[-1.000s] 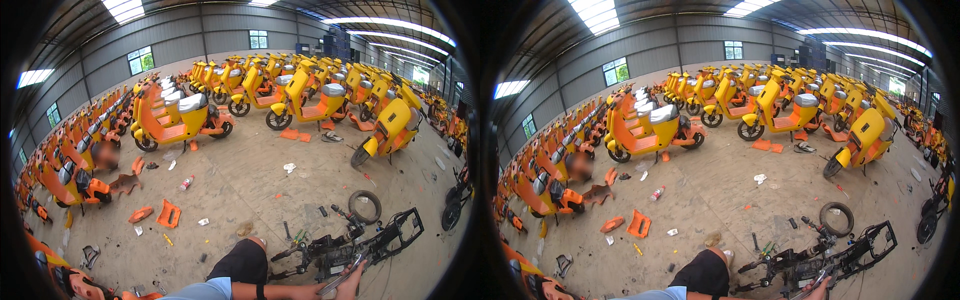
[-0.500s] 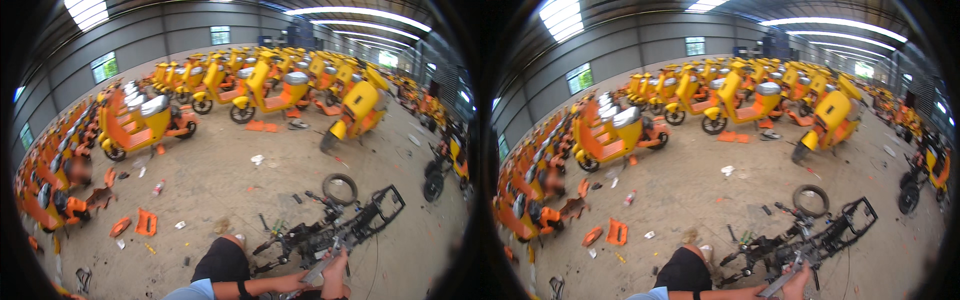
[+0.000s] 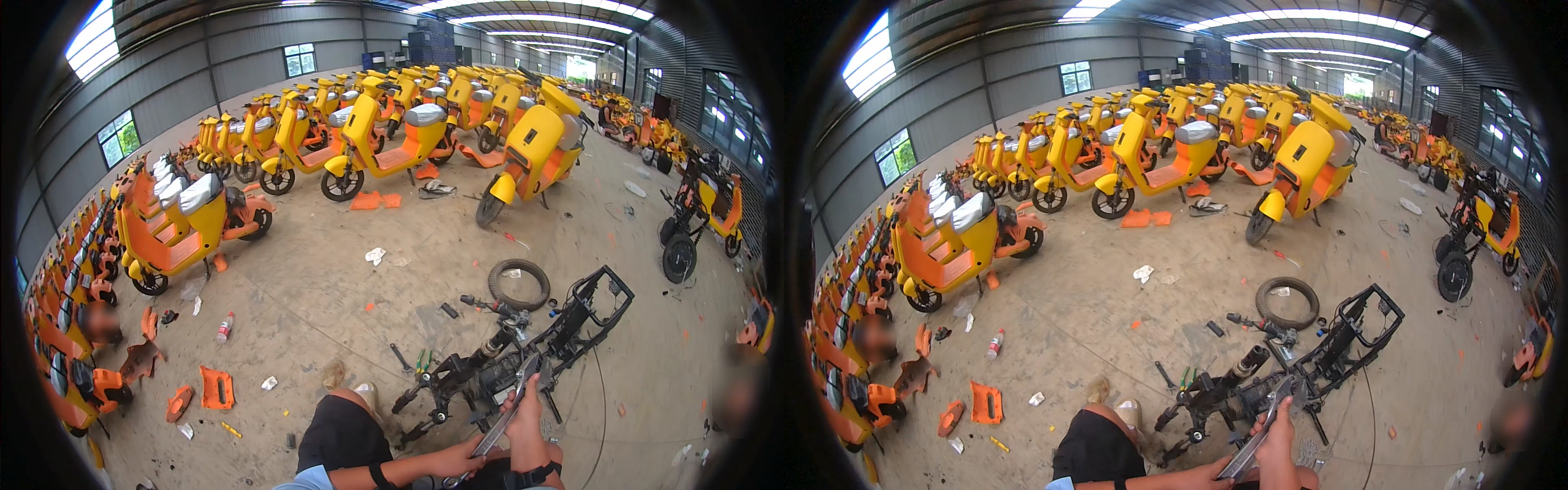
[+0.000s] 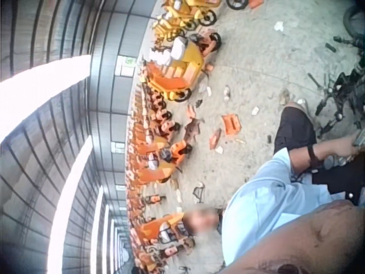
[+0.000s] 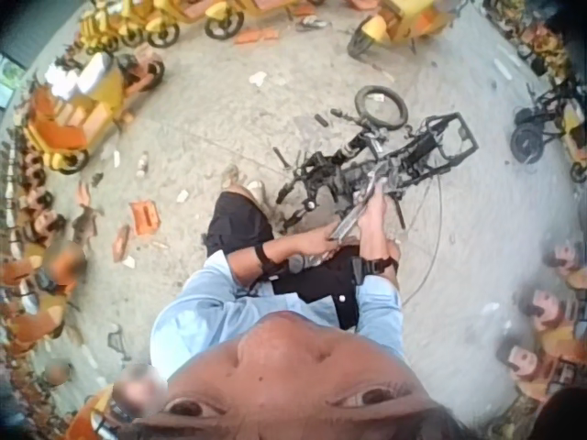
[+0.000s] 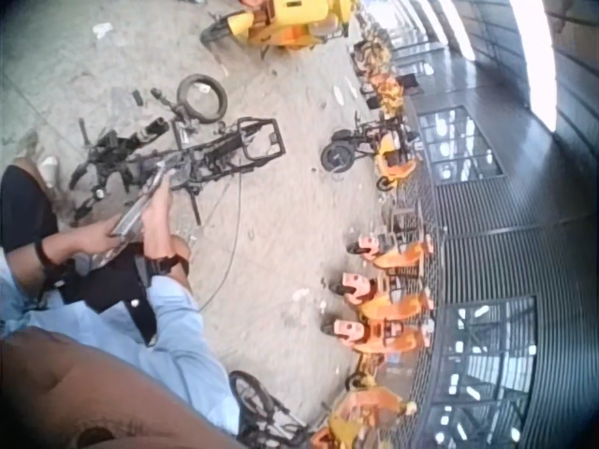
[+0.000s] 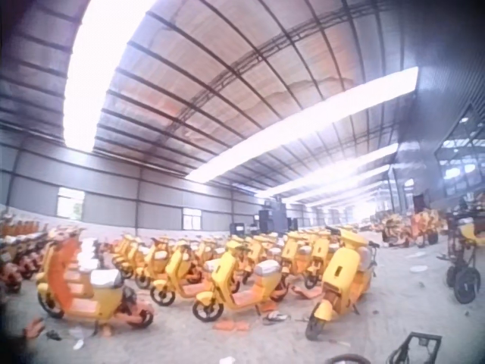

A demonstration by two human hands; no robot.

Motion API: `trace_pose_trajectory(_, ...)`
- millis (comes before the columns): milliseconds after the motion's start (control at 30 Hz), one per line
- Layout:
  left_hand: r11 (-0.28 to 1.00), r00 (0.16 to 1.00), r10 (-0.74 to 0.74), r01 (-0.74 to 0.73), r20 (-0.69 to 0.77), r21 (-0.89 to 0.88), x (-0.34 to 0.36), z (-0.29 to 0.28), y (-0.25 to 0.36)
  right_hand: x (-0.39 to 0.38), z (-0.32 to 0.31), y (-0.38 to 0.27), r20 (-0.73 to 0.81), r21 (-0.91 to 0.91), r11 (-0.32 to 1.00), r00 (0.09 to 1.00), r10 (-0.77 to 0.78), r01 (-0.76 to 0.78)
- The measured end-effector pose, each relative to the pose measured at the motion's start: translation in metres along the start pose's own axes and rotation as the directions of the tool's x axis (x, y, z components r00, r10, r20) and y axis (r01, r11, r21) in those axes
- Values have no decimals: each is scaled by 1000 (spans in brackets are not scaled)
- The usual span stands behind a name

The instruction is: The person uses an adjustable wrench to tighten components on the steering column of a motorcycle frame and manipulates metal parts by hand.

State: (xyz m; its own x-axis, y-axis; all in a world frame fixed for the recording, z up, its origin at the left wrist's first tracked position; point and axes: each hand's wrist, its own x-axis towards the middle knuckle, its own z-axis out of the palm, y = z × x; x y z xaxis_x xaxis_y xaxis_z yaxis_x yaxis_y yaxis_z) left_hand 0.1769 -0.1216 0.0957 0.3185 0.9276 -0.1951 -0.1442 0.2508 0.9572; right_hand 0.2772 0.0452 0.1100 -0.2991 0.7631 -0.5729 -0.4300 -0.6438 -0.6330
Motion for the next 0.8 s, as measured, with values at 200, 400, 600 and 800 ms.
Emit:
trace_pose_trajectory(200,994,995,-102,103,11,-47,11,-14,0,7,-1,-1,64,103,992,994,-83,77)
trace_pose_trajectory(400,984,986,-158,153,-48,-91,9,-5,0,-4,12,-2,44,-66,989,991,-129,132)
trace_pose_trajectory(600,977,981,-192,192,11,-94,11,-16,2,-6,11,-4,118,8,991,984,-135,135)
trace_pose_trajectory(800,982,981,-191,191,23,-10,8,-10,2,-10,16,-2,68,-101,985,989,-134,140)
